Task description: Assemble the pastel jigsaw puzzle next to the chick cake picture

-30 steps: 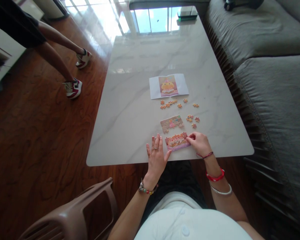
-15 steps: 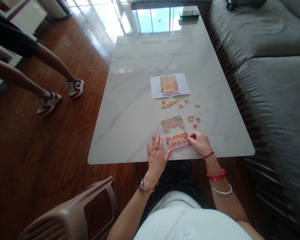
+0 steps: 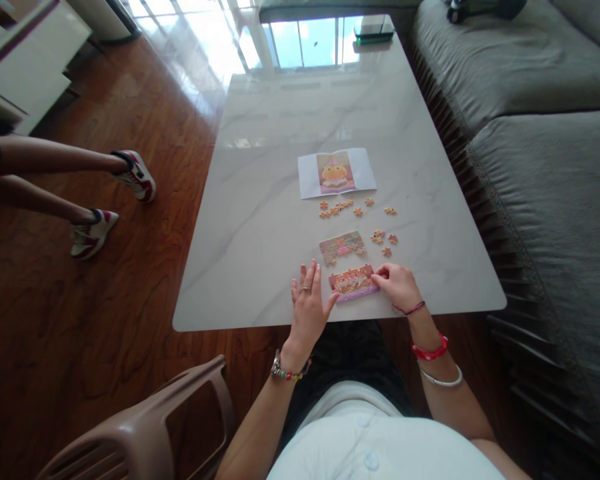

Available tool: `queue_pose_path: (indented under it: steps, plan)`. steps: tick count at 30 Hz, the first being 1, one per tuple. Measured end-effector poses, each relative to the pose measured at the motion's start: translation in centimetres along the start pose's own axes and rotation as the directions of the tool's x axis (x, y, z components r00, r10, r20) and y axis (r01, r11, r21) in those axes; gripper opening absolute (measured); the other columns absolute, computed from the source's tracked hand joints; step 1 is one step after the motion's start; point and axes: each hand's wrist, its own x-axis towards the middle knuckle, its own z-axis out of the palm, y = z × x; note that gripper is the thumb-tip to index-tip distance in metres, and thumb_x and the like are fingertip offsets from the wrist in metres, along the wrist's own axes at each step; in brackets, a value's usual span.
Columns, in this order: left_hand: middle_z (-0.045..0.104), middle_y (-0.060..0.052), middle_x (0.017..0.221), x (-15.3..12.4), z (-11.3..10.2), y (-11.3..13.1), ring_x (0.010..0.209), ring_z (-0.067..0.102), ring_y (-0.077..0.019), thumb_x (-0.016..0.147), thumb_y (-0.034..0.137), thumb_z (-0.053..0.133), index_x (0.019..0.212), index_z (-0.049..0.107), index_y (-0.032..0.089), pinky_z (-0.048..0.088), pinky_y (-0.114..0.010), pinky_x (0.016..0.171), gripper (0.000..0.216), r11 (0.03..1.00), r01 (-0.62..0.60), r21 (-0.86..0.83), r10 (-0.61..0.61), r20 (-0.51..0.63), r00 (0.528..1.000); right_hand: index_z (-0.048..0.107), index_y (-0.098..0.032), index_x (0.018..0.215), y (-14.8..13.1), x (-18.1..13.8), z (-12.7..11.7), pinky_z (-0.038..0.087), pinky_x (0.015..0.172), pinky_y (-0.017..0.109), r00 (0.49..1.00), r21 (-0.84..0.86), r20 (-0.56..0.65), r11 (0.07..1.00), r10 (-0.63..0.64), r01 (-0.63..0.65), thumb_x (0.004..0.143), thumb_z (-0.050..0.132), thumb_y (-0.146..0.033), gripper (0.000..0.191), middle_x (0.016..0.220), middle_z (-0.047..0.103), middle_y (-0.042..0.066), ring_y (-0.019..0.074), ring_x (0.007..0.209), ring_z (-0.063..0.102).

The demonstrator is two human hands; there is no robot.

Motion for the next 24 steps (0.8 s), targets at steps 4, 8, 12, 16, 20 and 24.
queue_pose_path:
  steps: [4, 8, 12, 16, 20, 24]
  plan:
    - [0.028, -0.015, 0.133, 0.1, 0.0, -0.1, 0.127, 0.012, -0.0228, 0.08, 0.04, 0.04, 0.13, 0.019, 0.013, 0.023, -0.045, 0.098, 0.061, 1.0, 0.003, -0.002, -0.003, -0.01, 1.0, 0.062, -0.017, 0.065, 0.0, 0.0, -0.1, 0.035, 0.056, 0.021, 1.0, -0.002, 0.004, 1.0, -0.002, 0.002, 0.066, 0.052, -0.028, 0.015, 0.061, 0.062, 0.001, 0.0121, 0.061, 0.055]
    - [0.026, -0.012, 0.135, 0.1, 0.1, 0.2, 0.127, 0.01, -0.0221, 0.08, 0.036, 0.041, 0.13, 0.022, 0.014, 0.02, -0.045, 0.1, 0.058, 0.999, -0.034, 0.005, 0.034, 0.026, 0.999, 0.062, -0.017, 0.064, -0.1, 0.0, -0.2, 0.035, 0.056, 0.021, 1.0, -0.012, 0.002, 1.0, -0.009, 0.009, 0.066, 0.053, -0.028, 0.015, 0.061, 0.062, 0.001, 0.012, 0.06, 0.055]
    - [0.026, -0.012, 0.135, 0.7, -0.1, 0.2, 0.127, 0.009, -0.022, 0.079, 0.037, 0.043, 0.13, 0.021, 0.013, 0.02, -0.044, 0.1, 0.06, 1.0, -0.031, 0.001, 0.031, 0.017, 0.999, 0.062, -0.017, 0.064, -0.1, 0.0, -0.2, 0.034, 0.055, 0.021, 1.0, -0.019, 0.006, 1.0, -0.018, 0.018, 0.066, 0.052, -0.027, 0.015, 0.06, 0.062, 0.001, 0.0116, 0.059, 0.055]
    - [0.027, -0.012, 0.135, 1.4, -0.6, -0.4, 0.127, 0.01, -0.0226, 0.078, 0.037, 0.045, 0.13, 0.02, 0.014, 0.02, -0.045, 0.1, 0.062, 1.0, 0.0, 0.007, 0.0, -0.019, 1.0, 0.062, -0.016, 0.065, -0.1, 0.0, -0.2, 0.035, 0.055, 0.021, 1.0, -0.017, 0.012, 1.0, -0.012, 0.012, 0.066, 0.052, -0.027, 0.015, 0.061, 0.062, 0.002, 0.0117, 0.059, 0.055]
    - [0.029, -0.014, 0.133, 1.2, -0.9, -1.0, 0.127, 0.011, -0.0229, 0.076, 0.038, 0.048, 0.13, 0.02, 0.015, 0.022, -0.046, 0.099, 0.065, 1.0, 0.009, 0.016, -0.008, -0.009, 1.0, 0.062, -0.017, 0.064, -0.1, 0.0, -0.3, 0.035, 0.054, 0.021, 1.0, -0.019, 0.015, 1.0, -0.008, 0.009, 0.066, 0.053, -0.028, 0.015, 0.061, 0.062, 0.002, 0.0118, 0.059, 0.055]
    - [0.029, -0.014, 0.133, 1.0, -1.0, -1.5, 0.127, 0.013, -0.0238, 0.077, 0.037, 0.048, 0.13, 0.02, 0.015, 0.024, -0.046, 0.098, 0.064, 0.999, 0.04, 0.01, -0.04, 0.001, 0.999, 0.062, -0.017, 0.064, 0.0, 0.0, -0.3, 0.035, 0.054, 0.021, 1.0, -0.013, 0.014, 1.0, -0.011, 0.011, 0.066, 0.053, -0.028, 0.015, 0.06, 0.062, 0.001, 0.0119, 0.059, 0.055]
